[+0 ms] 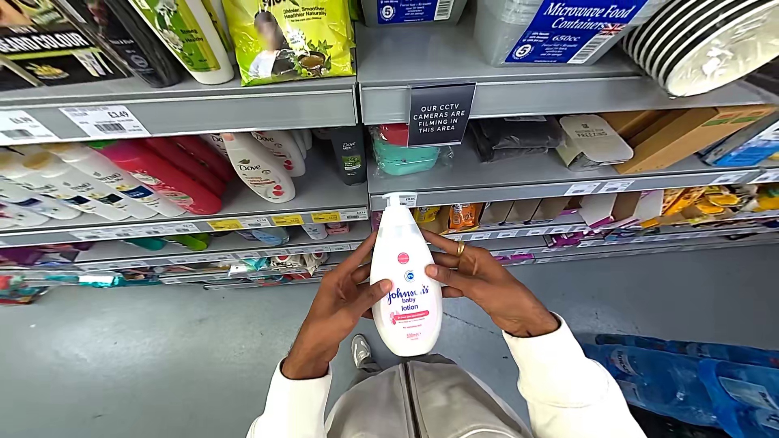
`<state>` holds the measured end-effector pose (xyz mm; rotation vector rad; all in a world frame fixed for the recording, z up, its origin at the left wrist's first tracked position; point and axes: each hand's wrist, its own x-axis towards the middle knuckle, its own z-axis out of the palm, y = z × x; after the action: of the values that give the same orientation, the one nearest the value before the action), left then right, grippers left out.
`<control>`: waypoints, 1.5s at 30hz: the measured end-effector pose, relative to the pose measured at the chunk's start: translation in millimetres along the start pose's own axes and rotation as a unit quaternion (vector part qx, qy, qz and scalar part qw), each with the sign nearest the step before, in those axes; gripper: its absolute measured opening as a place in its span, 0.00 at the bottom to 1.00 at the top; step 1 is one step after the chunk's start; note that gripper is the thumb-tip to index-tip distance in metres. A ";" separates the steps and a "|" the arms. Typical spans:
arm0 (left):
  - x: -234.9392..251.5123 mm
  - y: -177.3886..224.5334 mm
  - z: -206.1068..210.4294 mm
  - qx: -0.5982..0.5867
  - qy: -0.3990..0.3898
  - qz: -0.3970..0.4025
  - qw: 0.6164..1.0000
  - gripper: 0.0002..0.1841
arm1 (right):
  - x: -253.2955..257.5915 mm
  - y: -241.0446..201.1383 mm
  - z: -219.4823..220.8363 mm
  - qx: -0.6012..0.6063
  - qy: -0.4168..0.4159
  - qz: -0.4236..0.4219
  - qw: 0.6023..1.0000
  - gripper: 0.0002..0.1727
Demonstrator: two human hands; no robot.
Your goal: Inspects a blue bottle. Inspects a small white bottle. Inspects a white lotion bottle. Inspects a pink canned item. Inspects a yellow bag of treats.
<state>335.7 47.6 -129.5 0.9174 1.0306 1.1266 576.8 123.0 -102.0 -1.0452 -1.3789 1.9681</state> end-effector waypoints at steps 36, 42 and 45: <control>135.2 -170.8 -140.5 0.231 0.145 -0.003 0.962 0.37 | -26.1 80.9 -12.8 -0.039 0.128 0.082 0.988 0.39; 167.7 -170.5 -150.2 0.288 0.170 0.036 0.942 0.29 | -38.5 85.4 -14.6 -0.040 0.150 0.078 0.985 0.37; 180.7 -170.9 -151.3 0.298 0.175 0.075 0.935 0.25 | -40.4 87.2 -14.5 -0.059 0.141 0.074 0.985 0.36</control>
<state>254.8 200.3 -363.9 1.3183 1.6735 1.1464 613.4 69.3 -174.4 -1.4574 -1.3056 1.7697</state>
